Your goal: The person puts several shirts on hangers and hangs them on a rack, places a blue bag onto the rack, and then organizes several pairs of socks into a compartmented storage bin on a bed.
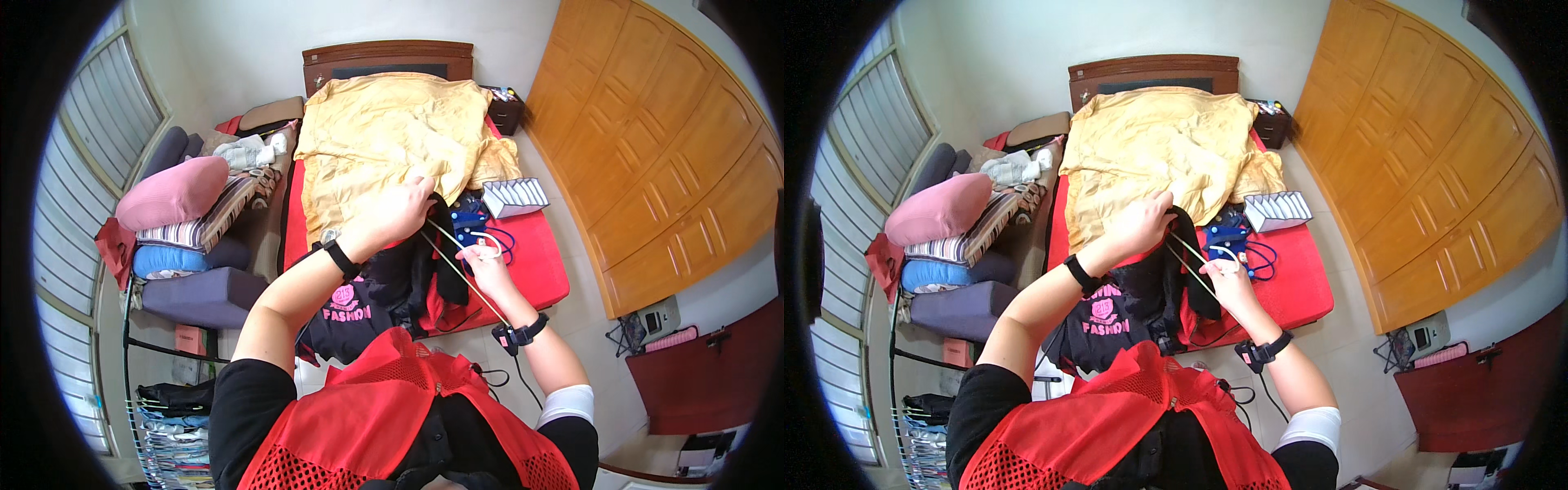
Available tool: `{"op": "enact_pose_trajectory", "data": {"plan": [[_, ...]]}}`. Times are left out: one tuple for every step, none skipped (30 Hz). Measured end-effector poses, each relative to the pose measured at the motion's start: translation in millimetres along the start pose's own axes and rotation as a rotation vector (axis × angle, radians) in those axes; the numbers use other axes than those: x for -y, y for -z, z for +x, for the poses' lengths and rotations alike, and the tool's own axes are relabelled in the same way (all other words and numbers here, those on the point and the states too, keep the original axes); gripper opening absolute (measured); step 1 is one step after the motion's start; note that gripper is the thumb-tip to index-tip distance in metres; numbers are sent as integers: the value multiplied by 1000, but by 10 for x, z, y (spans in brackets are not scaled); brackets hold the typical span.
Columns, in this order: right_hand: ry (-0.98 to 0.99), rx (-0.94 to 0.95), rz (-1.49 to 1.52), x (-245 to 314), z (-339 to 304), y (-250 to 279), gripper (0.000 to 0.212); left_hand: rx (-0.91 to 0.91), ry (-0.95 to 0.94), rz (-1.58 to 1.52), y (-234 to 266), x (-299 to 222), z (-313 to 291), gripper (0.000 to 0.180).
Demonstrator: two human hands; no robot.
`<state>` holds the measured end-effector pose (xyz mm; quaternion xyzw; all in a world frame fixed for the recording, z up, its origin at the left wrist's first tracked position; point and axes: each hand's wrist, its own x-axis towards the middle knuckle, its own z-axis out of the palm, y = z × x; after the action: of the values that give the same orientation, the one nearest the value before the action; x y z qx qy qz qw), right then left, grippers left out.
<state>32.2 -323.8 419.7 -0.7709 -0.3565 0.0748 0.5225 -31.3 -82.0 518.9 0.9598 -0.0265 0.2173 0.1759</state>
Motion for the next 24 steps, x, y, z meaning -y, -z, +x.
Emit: {"op": "enact_pose_trajectory", "data": {"plan": [[1, -3, 4, 8, 5, 7, 26, -13, -11, -5, 4, 0, -5, 21], [-13, 42, -57, 11, 0, 31, 26, -10, -13, -2, 10, 9, 5, 21], [-28, 89, -118, 84, -2, 64, 26, -12, -11, -30, 34, 14, 28, 21], [11, 28, -109, 269, -7, 109, 25, -14, -7, -58, 52, 15, 35, 21], [60, -33, -23, 74, 12, 81, 23, -11, -7, -56, 59, 3, 1, 21], [45, -47, 13, 163, 8, 85, 23, -15, -21, -37, 87, -53, -20, 21], [31, -60, 49, 264, 6, 65, 24, -19, -34, -17, 117, -106, -40, 21], [61, -58, 17, 215, 48, 3, 24, -18, -36, -12, 145, -160, -39, 21], [87, -65, -25, 137, 74, -29, 25, -41, -54, -51, 147, -267, -13, 21], [68, -57, -18, 55, 115, -67, 25, -65, -69, -91, 140, -366, 10, 21], [4, -57, -57, -26, 145, -100, 24, -68, -107, -96, 137, -465, 30, 21], [-17, -54, -25, -31, 174, -138, 24, -72, -120, -116, 117, -464, 20, 20], [-37, -51, 6, -35, 196, -161, 24, -76, -134, -136, 106, -456, 8, 18], [-71, -49, 55, -44, 203, -140, 24, -75, -135, -131, 97, -448, -28, 18], [-106, -46, 101, -19, 200, -83, 24, -63, -148, -149, 88, -462, -74, 18], [-116, -83, 174, 43, 190, -37, 25, -50, -162, -166, 78, -476, -117, 17], [-65, -128, 139, -79, 235, -34, 23, -59, -165, -185, -25, -460, -135, 16], [-44, -135, 170, 18, 231, -18, 22, -58, -179, -208, -45, -510, -164, 16], [-23, -142, 201, 134, 221, -6, 22, -57, -193, -231, -54, -559, -188, 16], [45, -166, 158, -3, 226, -85, 21, -62, -208, -259, -114, -554, -205, 15], [110, -196, 112, -11, 204, -137, 21, -60, -213, -261, -101, -597, -206, 15], [-64, -177, 136, -16, 158, -225, 19, -53, -244, -283, -84, -638, -208, 15], [-81, -127, -151, -40, 133, -188, 17, -46, -275, -305, -76, -678, -212, 15], [-58, -193, -115, -140, 152, -157, 17, -11, -295, -284, -81, -750, -210, 16]]}}
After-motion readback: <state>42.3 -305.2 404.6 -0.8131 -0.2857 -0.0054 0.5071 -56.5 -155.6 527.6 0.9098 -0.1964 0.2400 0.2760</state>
